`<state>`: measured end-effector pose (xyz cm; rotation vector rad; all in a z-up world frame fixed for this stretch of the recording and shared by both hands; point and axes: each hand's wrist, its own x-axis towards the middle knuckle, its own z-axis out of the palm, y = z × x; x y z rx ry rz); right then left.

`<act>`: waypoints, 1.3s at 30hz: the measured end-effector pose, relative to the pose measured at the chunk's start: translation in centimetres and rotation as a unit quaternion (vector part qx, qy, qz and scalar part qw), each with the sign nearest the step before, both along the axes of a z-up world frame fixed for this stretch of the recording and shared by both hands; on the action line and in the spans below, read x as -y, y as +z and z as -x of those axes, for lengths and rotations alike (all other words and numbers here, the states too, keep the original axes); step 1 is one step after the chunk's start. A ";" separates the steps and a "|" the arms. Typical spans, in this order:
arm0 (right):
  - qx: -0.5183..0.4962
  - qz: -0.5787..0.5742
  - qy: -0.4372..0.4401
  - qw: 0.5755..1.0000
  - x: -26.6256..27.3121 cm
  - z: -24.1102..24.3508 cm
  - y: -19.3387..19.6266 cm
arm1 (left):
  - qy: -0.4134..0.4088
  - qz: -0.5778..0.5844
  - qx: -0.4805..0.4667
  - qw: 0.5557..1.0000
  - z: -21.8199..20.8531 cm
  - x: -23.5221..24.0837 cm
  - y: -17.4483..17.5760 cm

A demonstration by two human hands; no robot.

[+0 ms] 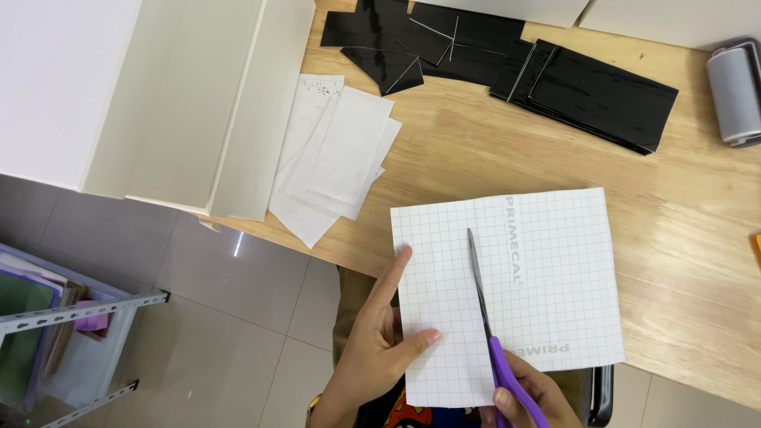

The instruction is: Cutting grid-patterned paper with scissors and organizing black vinyl sheets on a wooden table

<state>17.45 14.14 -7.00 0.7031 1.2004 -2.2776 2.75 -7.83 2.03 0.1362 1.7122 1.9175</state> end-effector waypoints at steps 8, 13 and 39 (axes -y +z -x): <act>0.101 -0.049 -0.031 0.993 0.4 2.8 2.0 | -0.007 0.023 0.021 0.999 -0.3 0.1 -0.3; -0.020 -0.027 0.025 0.999 0.5 6.6 5.4 | -0.004 -0.014 0.026 1.000 -0.4 -0.7 0.0; -0.076 -0.306 -0.179 0.932 -7.7 5.3 8.1 | 0.027 0.518 -0.368 0.772 7.4 -0.9 -2.6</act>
